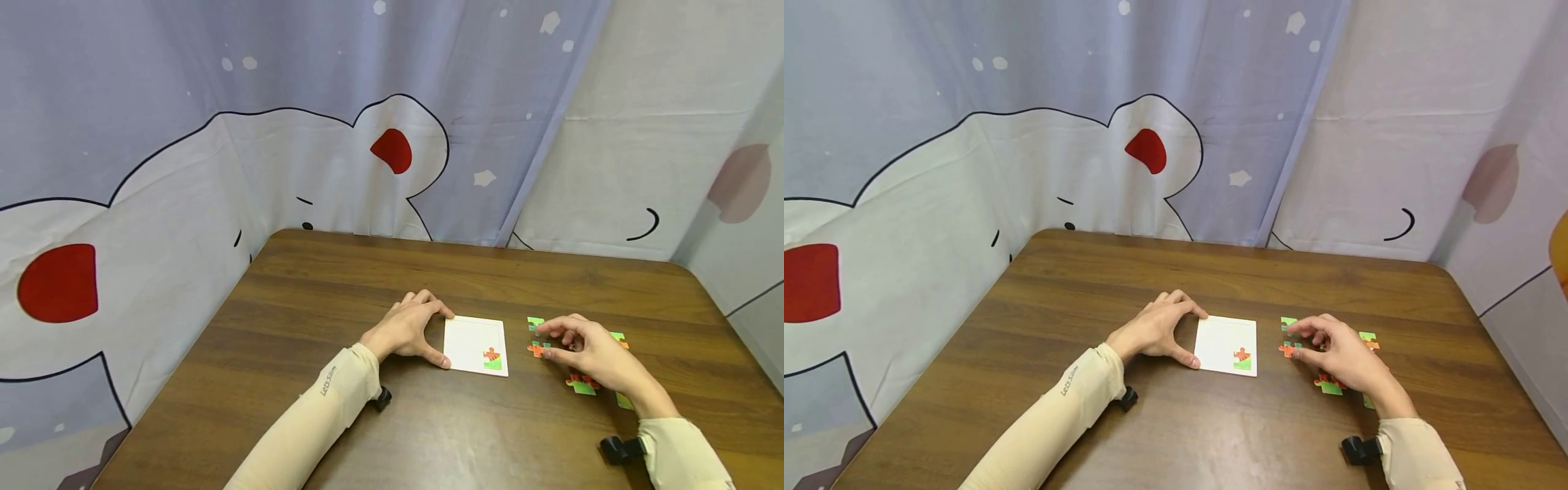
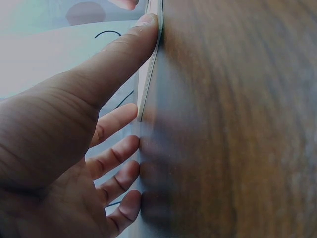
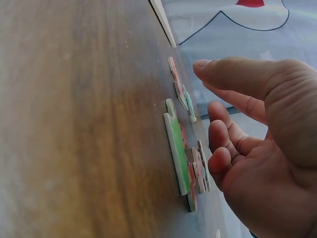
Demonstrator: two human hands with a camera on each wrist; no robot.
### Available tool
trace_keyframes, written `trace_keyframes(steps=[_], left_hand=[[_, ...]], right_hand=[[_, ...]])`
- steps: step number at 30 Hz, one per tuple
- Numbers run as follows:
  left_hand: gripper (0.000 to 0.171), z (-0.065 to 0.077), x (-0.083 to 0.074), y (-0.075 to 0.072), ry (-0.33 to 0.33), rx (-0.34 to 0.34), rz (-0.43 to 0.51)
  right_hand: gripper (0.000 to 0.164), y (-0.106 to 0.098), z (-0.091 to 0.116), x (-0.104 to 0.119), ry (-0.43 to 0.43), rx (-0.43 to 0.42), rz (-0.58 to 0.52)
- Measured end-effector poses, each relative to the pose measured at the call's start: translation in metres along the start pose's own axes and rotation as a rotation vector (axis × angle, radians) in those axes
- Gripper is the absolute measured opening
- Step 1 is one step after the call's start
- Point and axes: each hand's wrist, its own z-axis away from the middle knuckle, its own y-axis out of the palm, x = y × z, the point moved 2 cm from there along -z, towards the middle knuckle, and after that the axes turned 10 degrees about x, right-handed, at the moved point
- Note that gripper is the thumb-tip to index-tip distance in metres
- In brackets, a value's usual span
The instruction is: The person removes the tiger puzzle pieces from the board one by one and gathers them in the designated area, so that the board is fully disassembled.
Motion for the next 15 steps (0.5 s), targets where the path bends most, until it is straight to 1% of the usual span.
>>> trace_keyframes(steps=[8, 15], left_hand=[[0.091, -0.0002, 0.0001, -0.0002, 0.002, 0.000, -0.003], [0.091, 0.0001, -0.0001, 0.0001, -0.001, 0.004, -0.006]], right_hand=[[0.038, -0.0030, 0.0007, 0.0018, 0.046, -0.020, -0.027], [0.045, -0.0056, -0.0043, 0.0094, 0.029, -0.043, -0.067]])
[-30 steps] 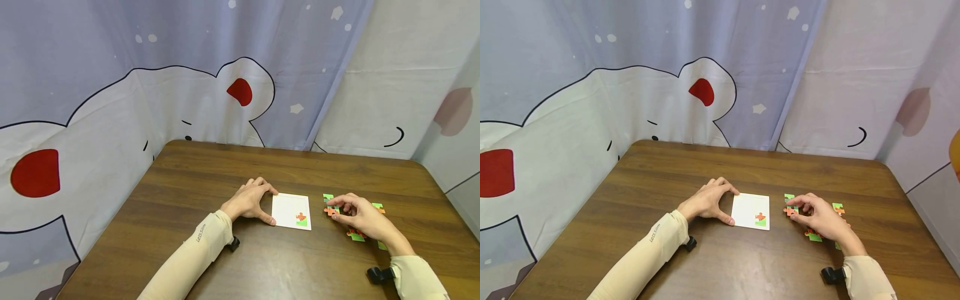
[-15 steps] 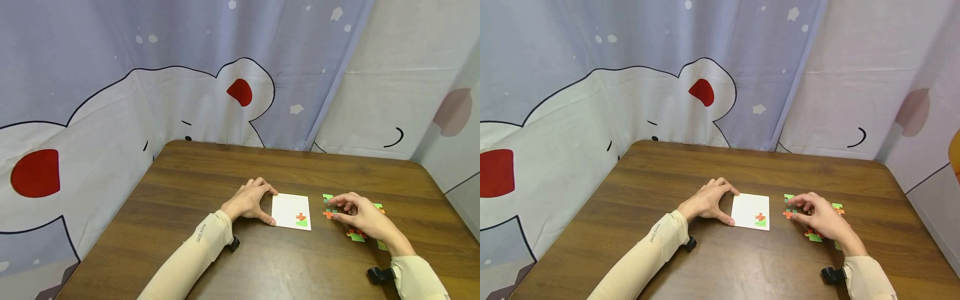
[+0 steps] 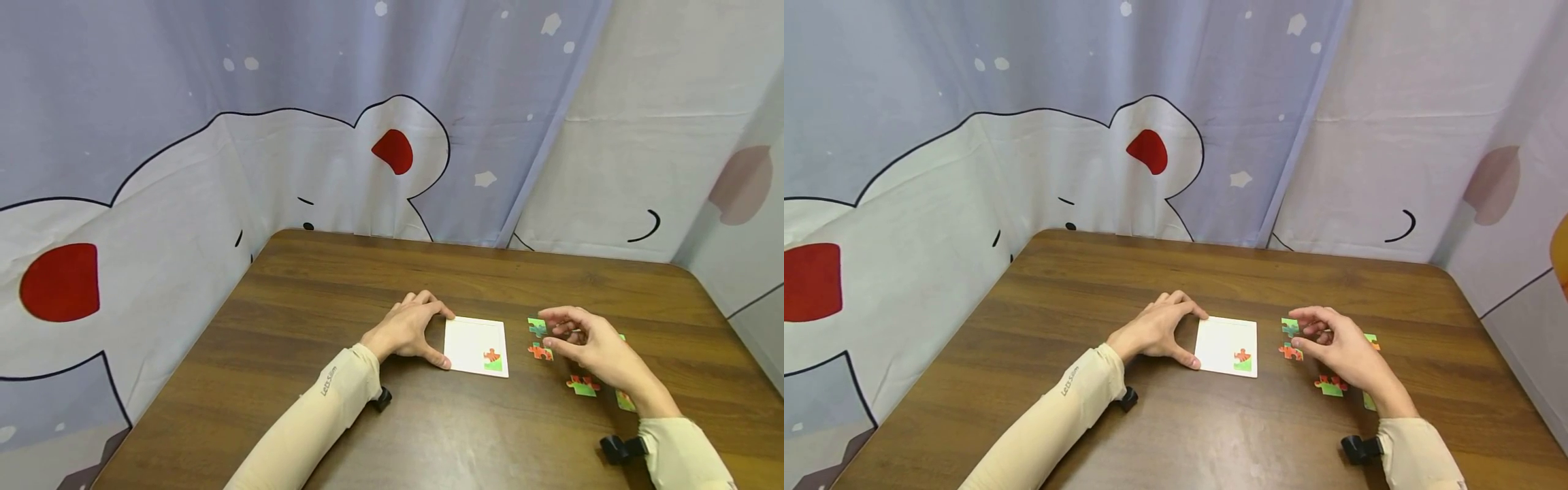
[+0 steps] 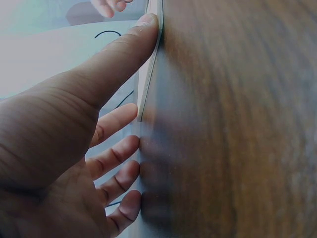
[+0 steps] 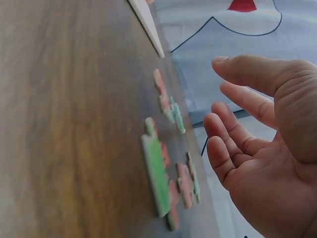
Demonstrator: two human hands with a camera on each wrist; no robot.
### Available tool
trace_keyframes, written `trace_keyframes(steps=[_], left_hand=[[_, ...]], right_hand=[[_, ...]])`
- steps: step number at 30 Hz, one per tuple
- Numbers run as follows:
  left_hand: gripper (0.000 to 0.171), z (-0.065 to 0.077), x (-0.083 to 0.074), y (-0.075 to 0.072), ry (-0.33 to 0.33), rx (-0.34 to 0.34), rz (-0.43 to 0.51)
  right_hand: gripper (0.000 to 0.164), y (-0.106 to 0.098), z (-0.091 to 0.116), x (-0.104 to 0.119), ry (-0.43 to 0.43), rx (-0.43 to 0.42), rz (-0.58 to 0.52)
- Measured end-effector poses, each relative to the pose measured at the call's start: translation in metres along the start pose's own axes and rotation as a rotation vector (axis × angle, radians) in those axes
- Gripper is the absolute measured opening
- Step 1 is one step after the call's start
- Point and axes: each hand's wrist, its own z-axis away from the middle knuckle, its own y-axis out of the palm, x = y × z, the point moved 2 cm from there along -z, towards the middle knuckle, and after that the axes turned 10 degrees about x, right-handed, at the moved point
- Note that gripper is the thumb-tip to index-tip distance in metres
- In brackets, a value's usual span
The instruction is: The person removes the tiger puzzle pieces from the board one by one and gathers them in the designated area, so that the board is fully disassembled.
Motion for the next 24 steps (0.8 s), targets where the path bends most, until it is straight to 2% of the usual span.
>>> trace_keyframes(steps=[8, 12, 19, 24], left_hand=[[0.091, 0.000, 0.002, 0.002, -0.007, -0.002, 0.000], [0.091, 0.000, 0.002, 0.002, -0.005, -0.003, -0.001], [0.091, 0.000, 0.000, 0.003, 0.001, 0.003, -0.005], [0.091, 0.000, 0.000, 0.002, 0.001, -0.003, -0.006]], right_hand=[[0.058, -0.001, -0.009, 0.015, -0.063, -0.015, -0.059], [0.069, -0.001, -0.013, 0.021, -0.107, -0.023, -0.126], [0.076, 0.005, -0.018, 0.029, -0.098, -0.018, -0.263], [0.075, 0.009, -0.020, 0.030, -0.091, -0.010, -0.280]])
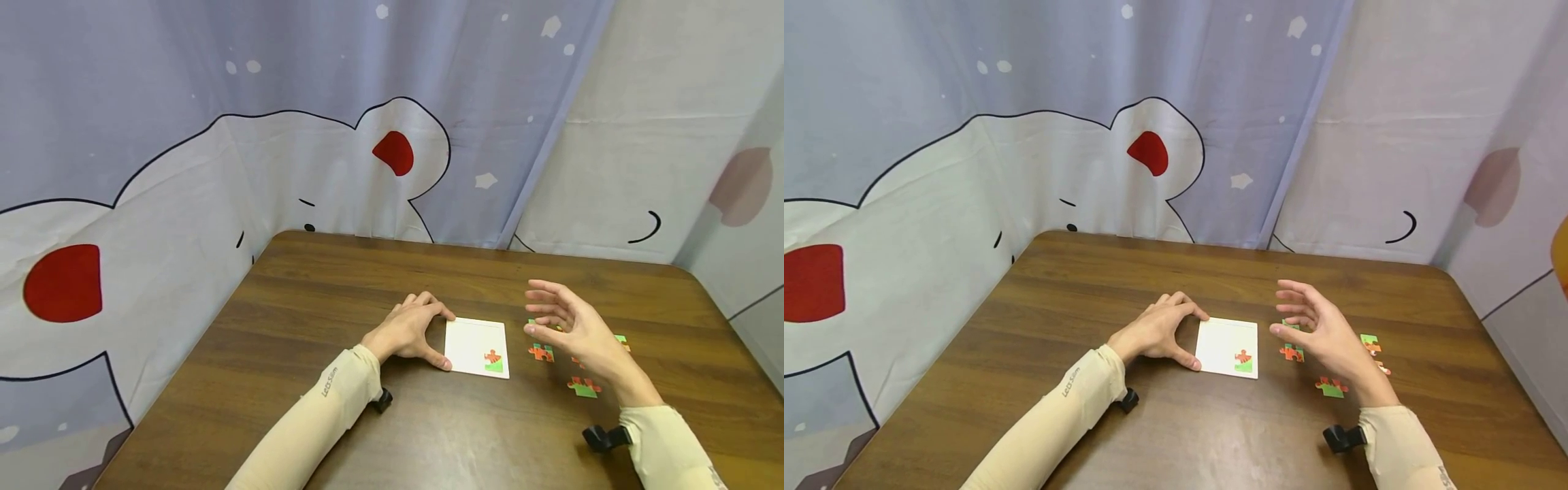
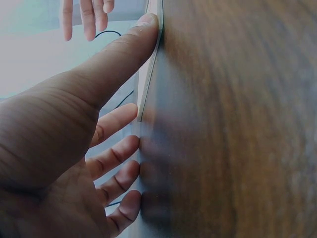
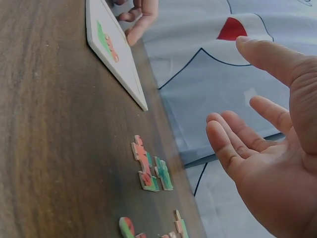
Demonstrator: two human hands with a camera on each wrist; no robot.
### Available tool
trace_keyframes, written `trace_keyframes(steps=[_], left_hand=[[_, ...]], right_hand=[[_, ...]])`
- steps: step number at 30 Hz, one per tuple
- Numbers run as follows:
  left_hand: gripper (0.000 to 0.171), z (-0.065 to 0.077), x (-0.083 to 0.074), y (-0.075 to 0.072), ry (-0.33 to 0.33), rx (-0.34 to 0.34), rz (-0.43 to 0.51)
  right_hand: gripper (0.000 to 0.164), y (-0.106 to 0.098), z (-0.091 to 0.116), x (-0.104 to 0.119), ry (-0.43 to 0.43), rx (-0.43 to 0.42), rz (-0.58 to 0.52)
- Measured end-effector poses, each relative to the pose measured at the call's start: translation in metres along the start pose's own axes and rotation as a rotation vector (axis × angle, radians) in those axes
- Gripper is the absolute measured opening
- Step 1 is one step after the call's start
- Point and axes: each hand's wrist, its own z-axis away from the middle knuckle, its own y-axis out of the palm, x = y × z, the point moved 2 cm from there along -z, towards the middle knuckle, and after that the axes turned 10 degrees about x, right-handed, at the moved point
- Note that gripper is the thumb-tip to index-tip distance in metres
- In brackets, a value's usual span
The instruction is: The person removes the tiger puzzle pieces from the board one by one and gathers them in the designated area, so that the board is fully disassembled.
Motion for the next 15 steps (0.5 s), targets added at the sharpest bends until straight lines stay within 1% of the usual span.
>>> trace_keyframes(steps=[5, 10, 15], left_hand=[[0.091, 0.000, 0.001, 0.000, 0.000, 0.000, -0.003], [0.091, 0.001, 0.001, 0.000, -0.003, 0.002, 0.002], [0.091, 0.001, 0.000, -0.001, -0.007, 0.001, 0.004]], right_hand=[[0.075, 0.006, -0.002, -0.005, -0.023, 0.030, 0.026], [0.074, 0.016, -0.007, -0.009, -0.048, 0.070, 0.011], [0.072, 0.025, -0.009, -0.014, -0.021, 0.100, 0.034]])
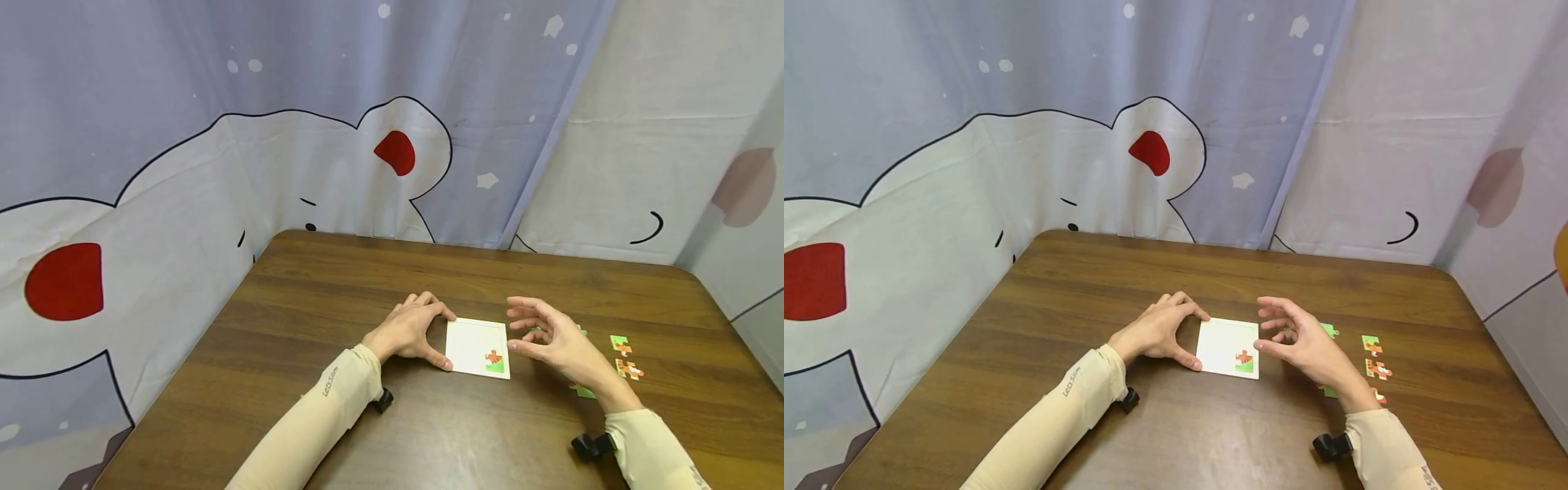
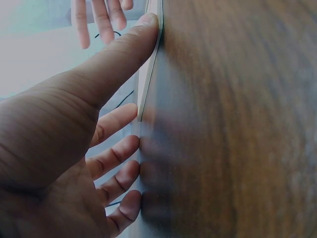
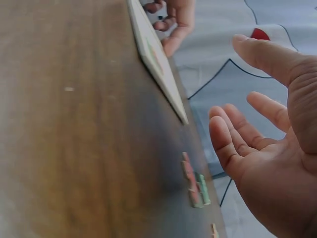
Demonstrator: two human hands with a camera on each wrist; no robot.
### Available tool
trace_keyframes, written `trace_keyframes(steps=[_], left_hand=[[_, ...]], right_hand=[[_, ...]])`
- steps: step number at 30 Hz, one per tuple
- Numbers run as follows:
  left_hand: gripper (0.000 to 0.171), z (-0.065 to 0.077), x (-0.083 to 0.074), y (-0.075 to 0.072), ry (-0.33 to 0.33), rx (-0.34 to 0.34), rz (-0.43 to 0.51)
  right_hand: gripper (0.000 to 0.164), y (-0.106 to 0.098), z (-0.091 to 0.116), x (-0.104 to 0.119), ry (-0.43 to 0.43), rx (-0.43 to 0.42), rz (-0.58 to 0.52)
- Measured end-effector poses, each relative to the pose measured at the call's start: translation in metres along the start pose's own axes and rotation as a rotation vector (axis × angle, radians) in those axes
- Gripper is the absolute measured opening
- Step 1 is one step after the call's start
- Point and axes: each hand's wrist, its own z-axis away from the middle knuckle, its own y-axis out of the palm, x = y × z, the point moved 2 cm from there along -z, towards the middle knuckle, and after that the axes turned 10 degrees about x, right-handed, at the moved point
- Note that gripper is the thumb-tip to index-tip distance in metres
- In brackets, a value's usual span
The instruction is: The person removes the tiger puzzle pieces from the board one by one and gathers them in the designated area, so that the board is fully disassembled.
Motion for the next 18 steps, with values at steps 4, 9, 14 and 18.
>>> trace_keyframes(steps=[4, 9, 14, 18], left_hand=[[0.091, 0.000, 0.000, 0.000, -0.003, -0.001, 0.000], [0.092, -0.001, 0.000, 0.000, -0.006, -0.001, 0.003], [0.092, -0.001, 0.000, 0.001, -0.006, 0.000, 0.003], [0.092, -0.001, 0.000, 0.000, -0.005, 0.000, 0.004]], right_hand=[[0.070, 0.006, -0.001, -0.004, 0.031, 0.032, 0.001], [0.067, 0.013, -0.003, -0.007, 0.028, 0.070, -0.003], [0.065, 0.016, -0.005, -0.009, 0.021, 0.089, -0.009], [0.064, 0.017, -0.006, -0.010, 0.024, 0.101, -0.006]])
